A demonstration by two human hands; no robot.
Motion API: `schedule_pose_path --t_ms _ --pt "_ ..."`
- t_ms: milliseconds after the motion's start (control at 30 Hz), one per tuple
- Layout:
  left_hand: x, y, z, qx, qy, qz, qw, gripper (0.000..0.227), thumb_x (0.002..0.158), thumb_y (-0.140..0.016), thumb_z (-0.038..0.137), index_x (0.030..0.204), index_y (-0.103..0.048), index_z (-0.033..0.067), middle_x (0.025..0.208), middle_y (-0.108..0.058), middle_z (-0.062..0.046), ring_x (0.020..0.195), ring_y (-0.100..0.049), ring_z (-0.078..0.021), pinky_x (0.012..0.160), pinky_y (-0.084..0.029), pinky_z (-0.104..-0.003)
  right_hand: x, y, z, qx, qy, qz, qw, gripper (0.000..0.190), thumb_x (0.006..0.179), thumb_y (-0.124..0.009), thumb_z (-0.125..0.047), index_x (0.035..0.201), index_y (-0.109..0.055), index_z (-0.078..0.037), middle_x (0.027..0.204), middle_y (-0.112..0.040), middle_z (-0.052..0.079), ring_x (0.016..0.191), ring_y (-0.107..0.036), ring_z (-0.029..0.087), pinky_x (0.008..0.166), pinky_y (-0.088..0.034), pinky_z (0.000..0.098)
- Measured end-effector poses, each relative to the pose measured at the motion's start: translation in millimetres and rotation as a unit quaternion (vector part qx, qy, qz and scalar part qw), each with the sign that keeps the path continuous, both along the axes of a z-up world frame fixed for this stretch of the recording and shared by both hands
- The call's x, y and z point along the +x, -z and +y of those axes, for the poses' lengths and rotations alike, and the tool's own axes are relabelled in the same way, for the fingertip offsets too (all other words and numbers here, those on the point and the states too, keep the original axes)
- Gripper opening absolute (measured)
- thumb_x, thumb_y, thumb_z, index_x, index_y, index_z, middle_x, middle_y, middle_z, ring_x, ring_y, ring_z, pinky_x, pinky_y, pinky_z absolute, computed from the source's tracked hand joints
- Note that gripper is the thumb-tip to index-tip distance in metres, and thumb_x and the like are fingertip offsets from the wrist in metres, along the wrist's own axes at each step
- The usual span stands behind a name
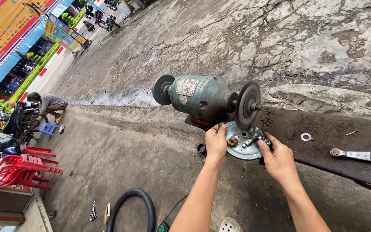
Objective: Repairing and cleaning a motorcycle brake hub using a bench grinder and hand tools in a workshop environment.
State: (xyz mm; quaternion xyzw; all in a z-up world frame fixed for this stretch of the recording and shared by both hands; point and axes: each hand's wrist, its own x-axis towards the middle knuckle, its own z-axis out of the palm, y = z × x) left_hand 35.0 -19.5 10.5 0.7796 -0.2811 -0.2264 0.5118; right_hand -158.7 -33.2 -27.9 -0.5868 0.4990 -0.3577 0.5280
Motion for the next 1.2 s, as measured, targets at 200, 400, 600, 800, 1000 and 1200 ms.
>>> schedule_pose_path --t_ms 200,400,600,800,1000,1200 --pt "5.9 3.1 2.7 -0.035 0.013 0.028 0.999 0.024 0.094 -0.065 0.025 0.090 -0.079 0.0072 0.072 -0.072 -0.010 0.069 -0.066 -0.0154 0.063 -0.055 -0.032 1.2 -10.5 3.4 -0.007 -0.003 0.001 1.000 0.053 0.103 -0.058 -0.036 0.139 -0.064 0.003 0.054 -0.069 0.022 0.062 -0.073 0.038 0.071 -0.055 0.0498" --pt "-4.2 -8.9 3.1 -0.123 0.028 0.139 0.982 0.019 0.096 -0.060 0.014 0.091 -0.073 0.0005 0.068 -0.066 -0.007 0.055 -0.065 -0.0105 0.050 -0.054 -0.021 5.7 2.4 2.7 -0.012 -0.006 0.003 1.000 0.055 0.102 -0.058 -0.038 0.141 -0.063 0.001 0.064 -0.073 0.026 0.076 -0.076 0.041 0.080 -0.055 0.0520" --pt "14.8 16.9 0.2 -0.145 0.040 0.186 0.971 0.013 0.092 -0.064 0.012 0.092 -0.073 0.0016 0.073 -0.071 -0.009 0.056 -0.068 -0.0109 0.050 -0.056 -0.023 5.0 -21.7 18.7 -0.015 0.004 0.002 1.000 0.056 0.103 -0.058 -0.038 0.144 -0.060 0.001 0.075 -0.074 0.033 0.093 -0.073 0.051 0.086 -0.053 0.0584" --pt "16.8 17.9 5.7 -0.162 0.038 0.305 0.938 0.019 0.081 -0.067 0.005 0.099 -0.066 -0.0007 0.073 -0.066 -0.013 0.053 -0.068 -0.0161 0.046 -0.056 -0.027 19.9 5.3 31.2 -0.026 0.015 0.005 1.000 0.061 0.098 -0.063 -0.040 0.145 -0.058 -0.001 0.055 -0.071 0.016 0.071 -0.076 0.036 0.073 -0.056 0.0492" --pt "23.0 27.8 -7.7 -0.181 0.045 0.309 0.933 0.007 0.082 -0.064 0.001 0.084 -0.061 -0.0054 0.061 -0.060 -0.013 0.045 -0.064 -0.0178 0.043 -0.054 -0.029 12.8 -9.5 22.8 -0.032 0.034 -0.008 0.999 0.060 0.102 -0.060 -0.042 0.141 -0.060 0.004 0.053 -0.071 0.015 0.064 -0.073 0.032 0.069 -0.056 0.0455" --pt "10.9 9.8 -4.0 -0.187 0.030 0.296 0.936 0.010 0.082 -0.062 0.003 0.076 -0.060 -0.0048 0.056 -0.057 -0.011 0.042 -0.060 -0.0147 0.041 -0.049 -0.027 13.2 -11.4 21.9 -0.017 0.022 -0.019 0.999 0.062 0.100 -0.063 -0.043 0.142 -0.061 0.002 0.053 -0.070 0.012 0.065 -0.073 0.031 0.069 -0.055 0.0448"
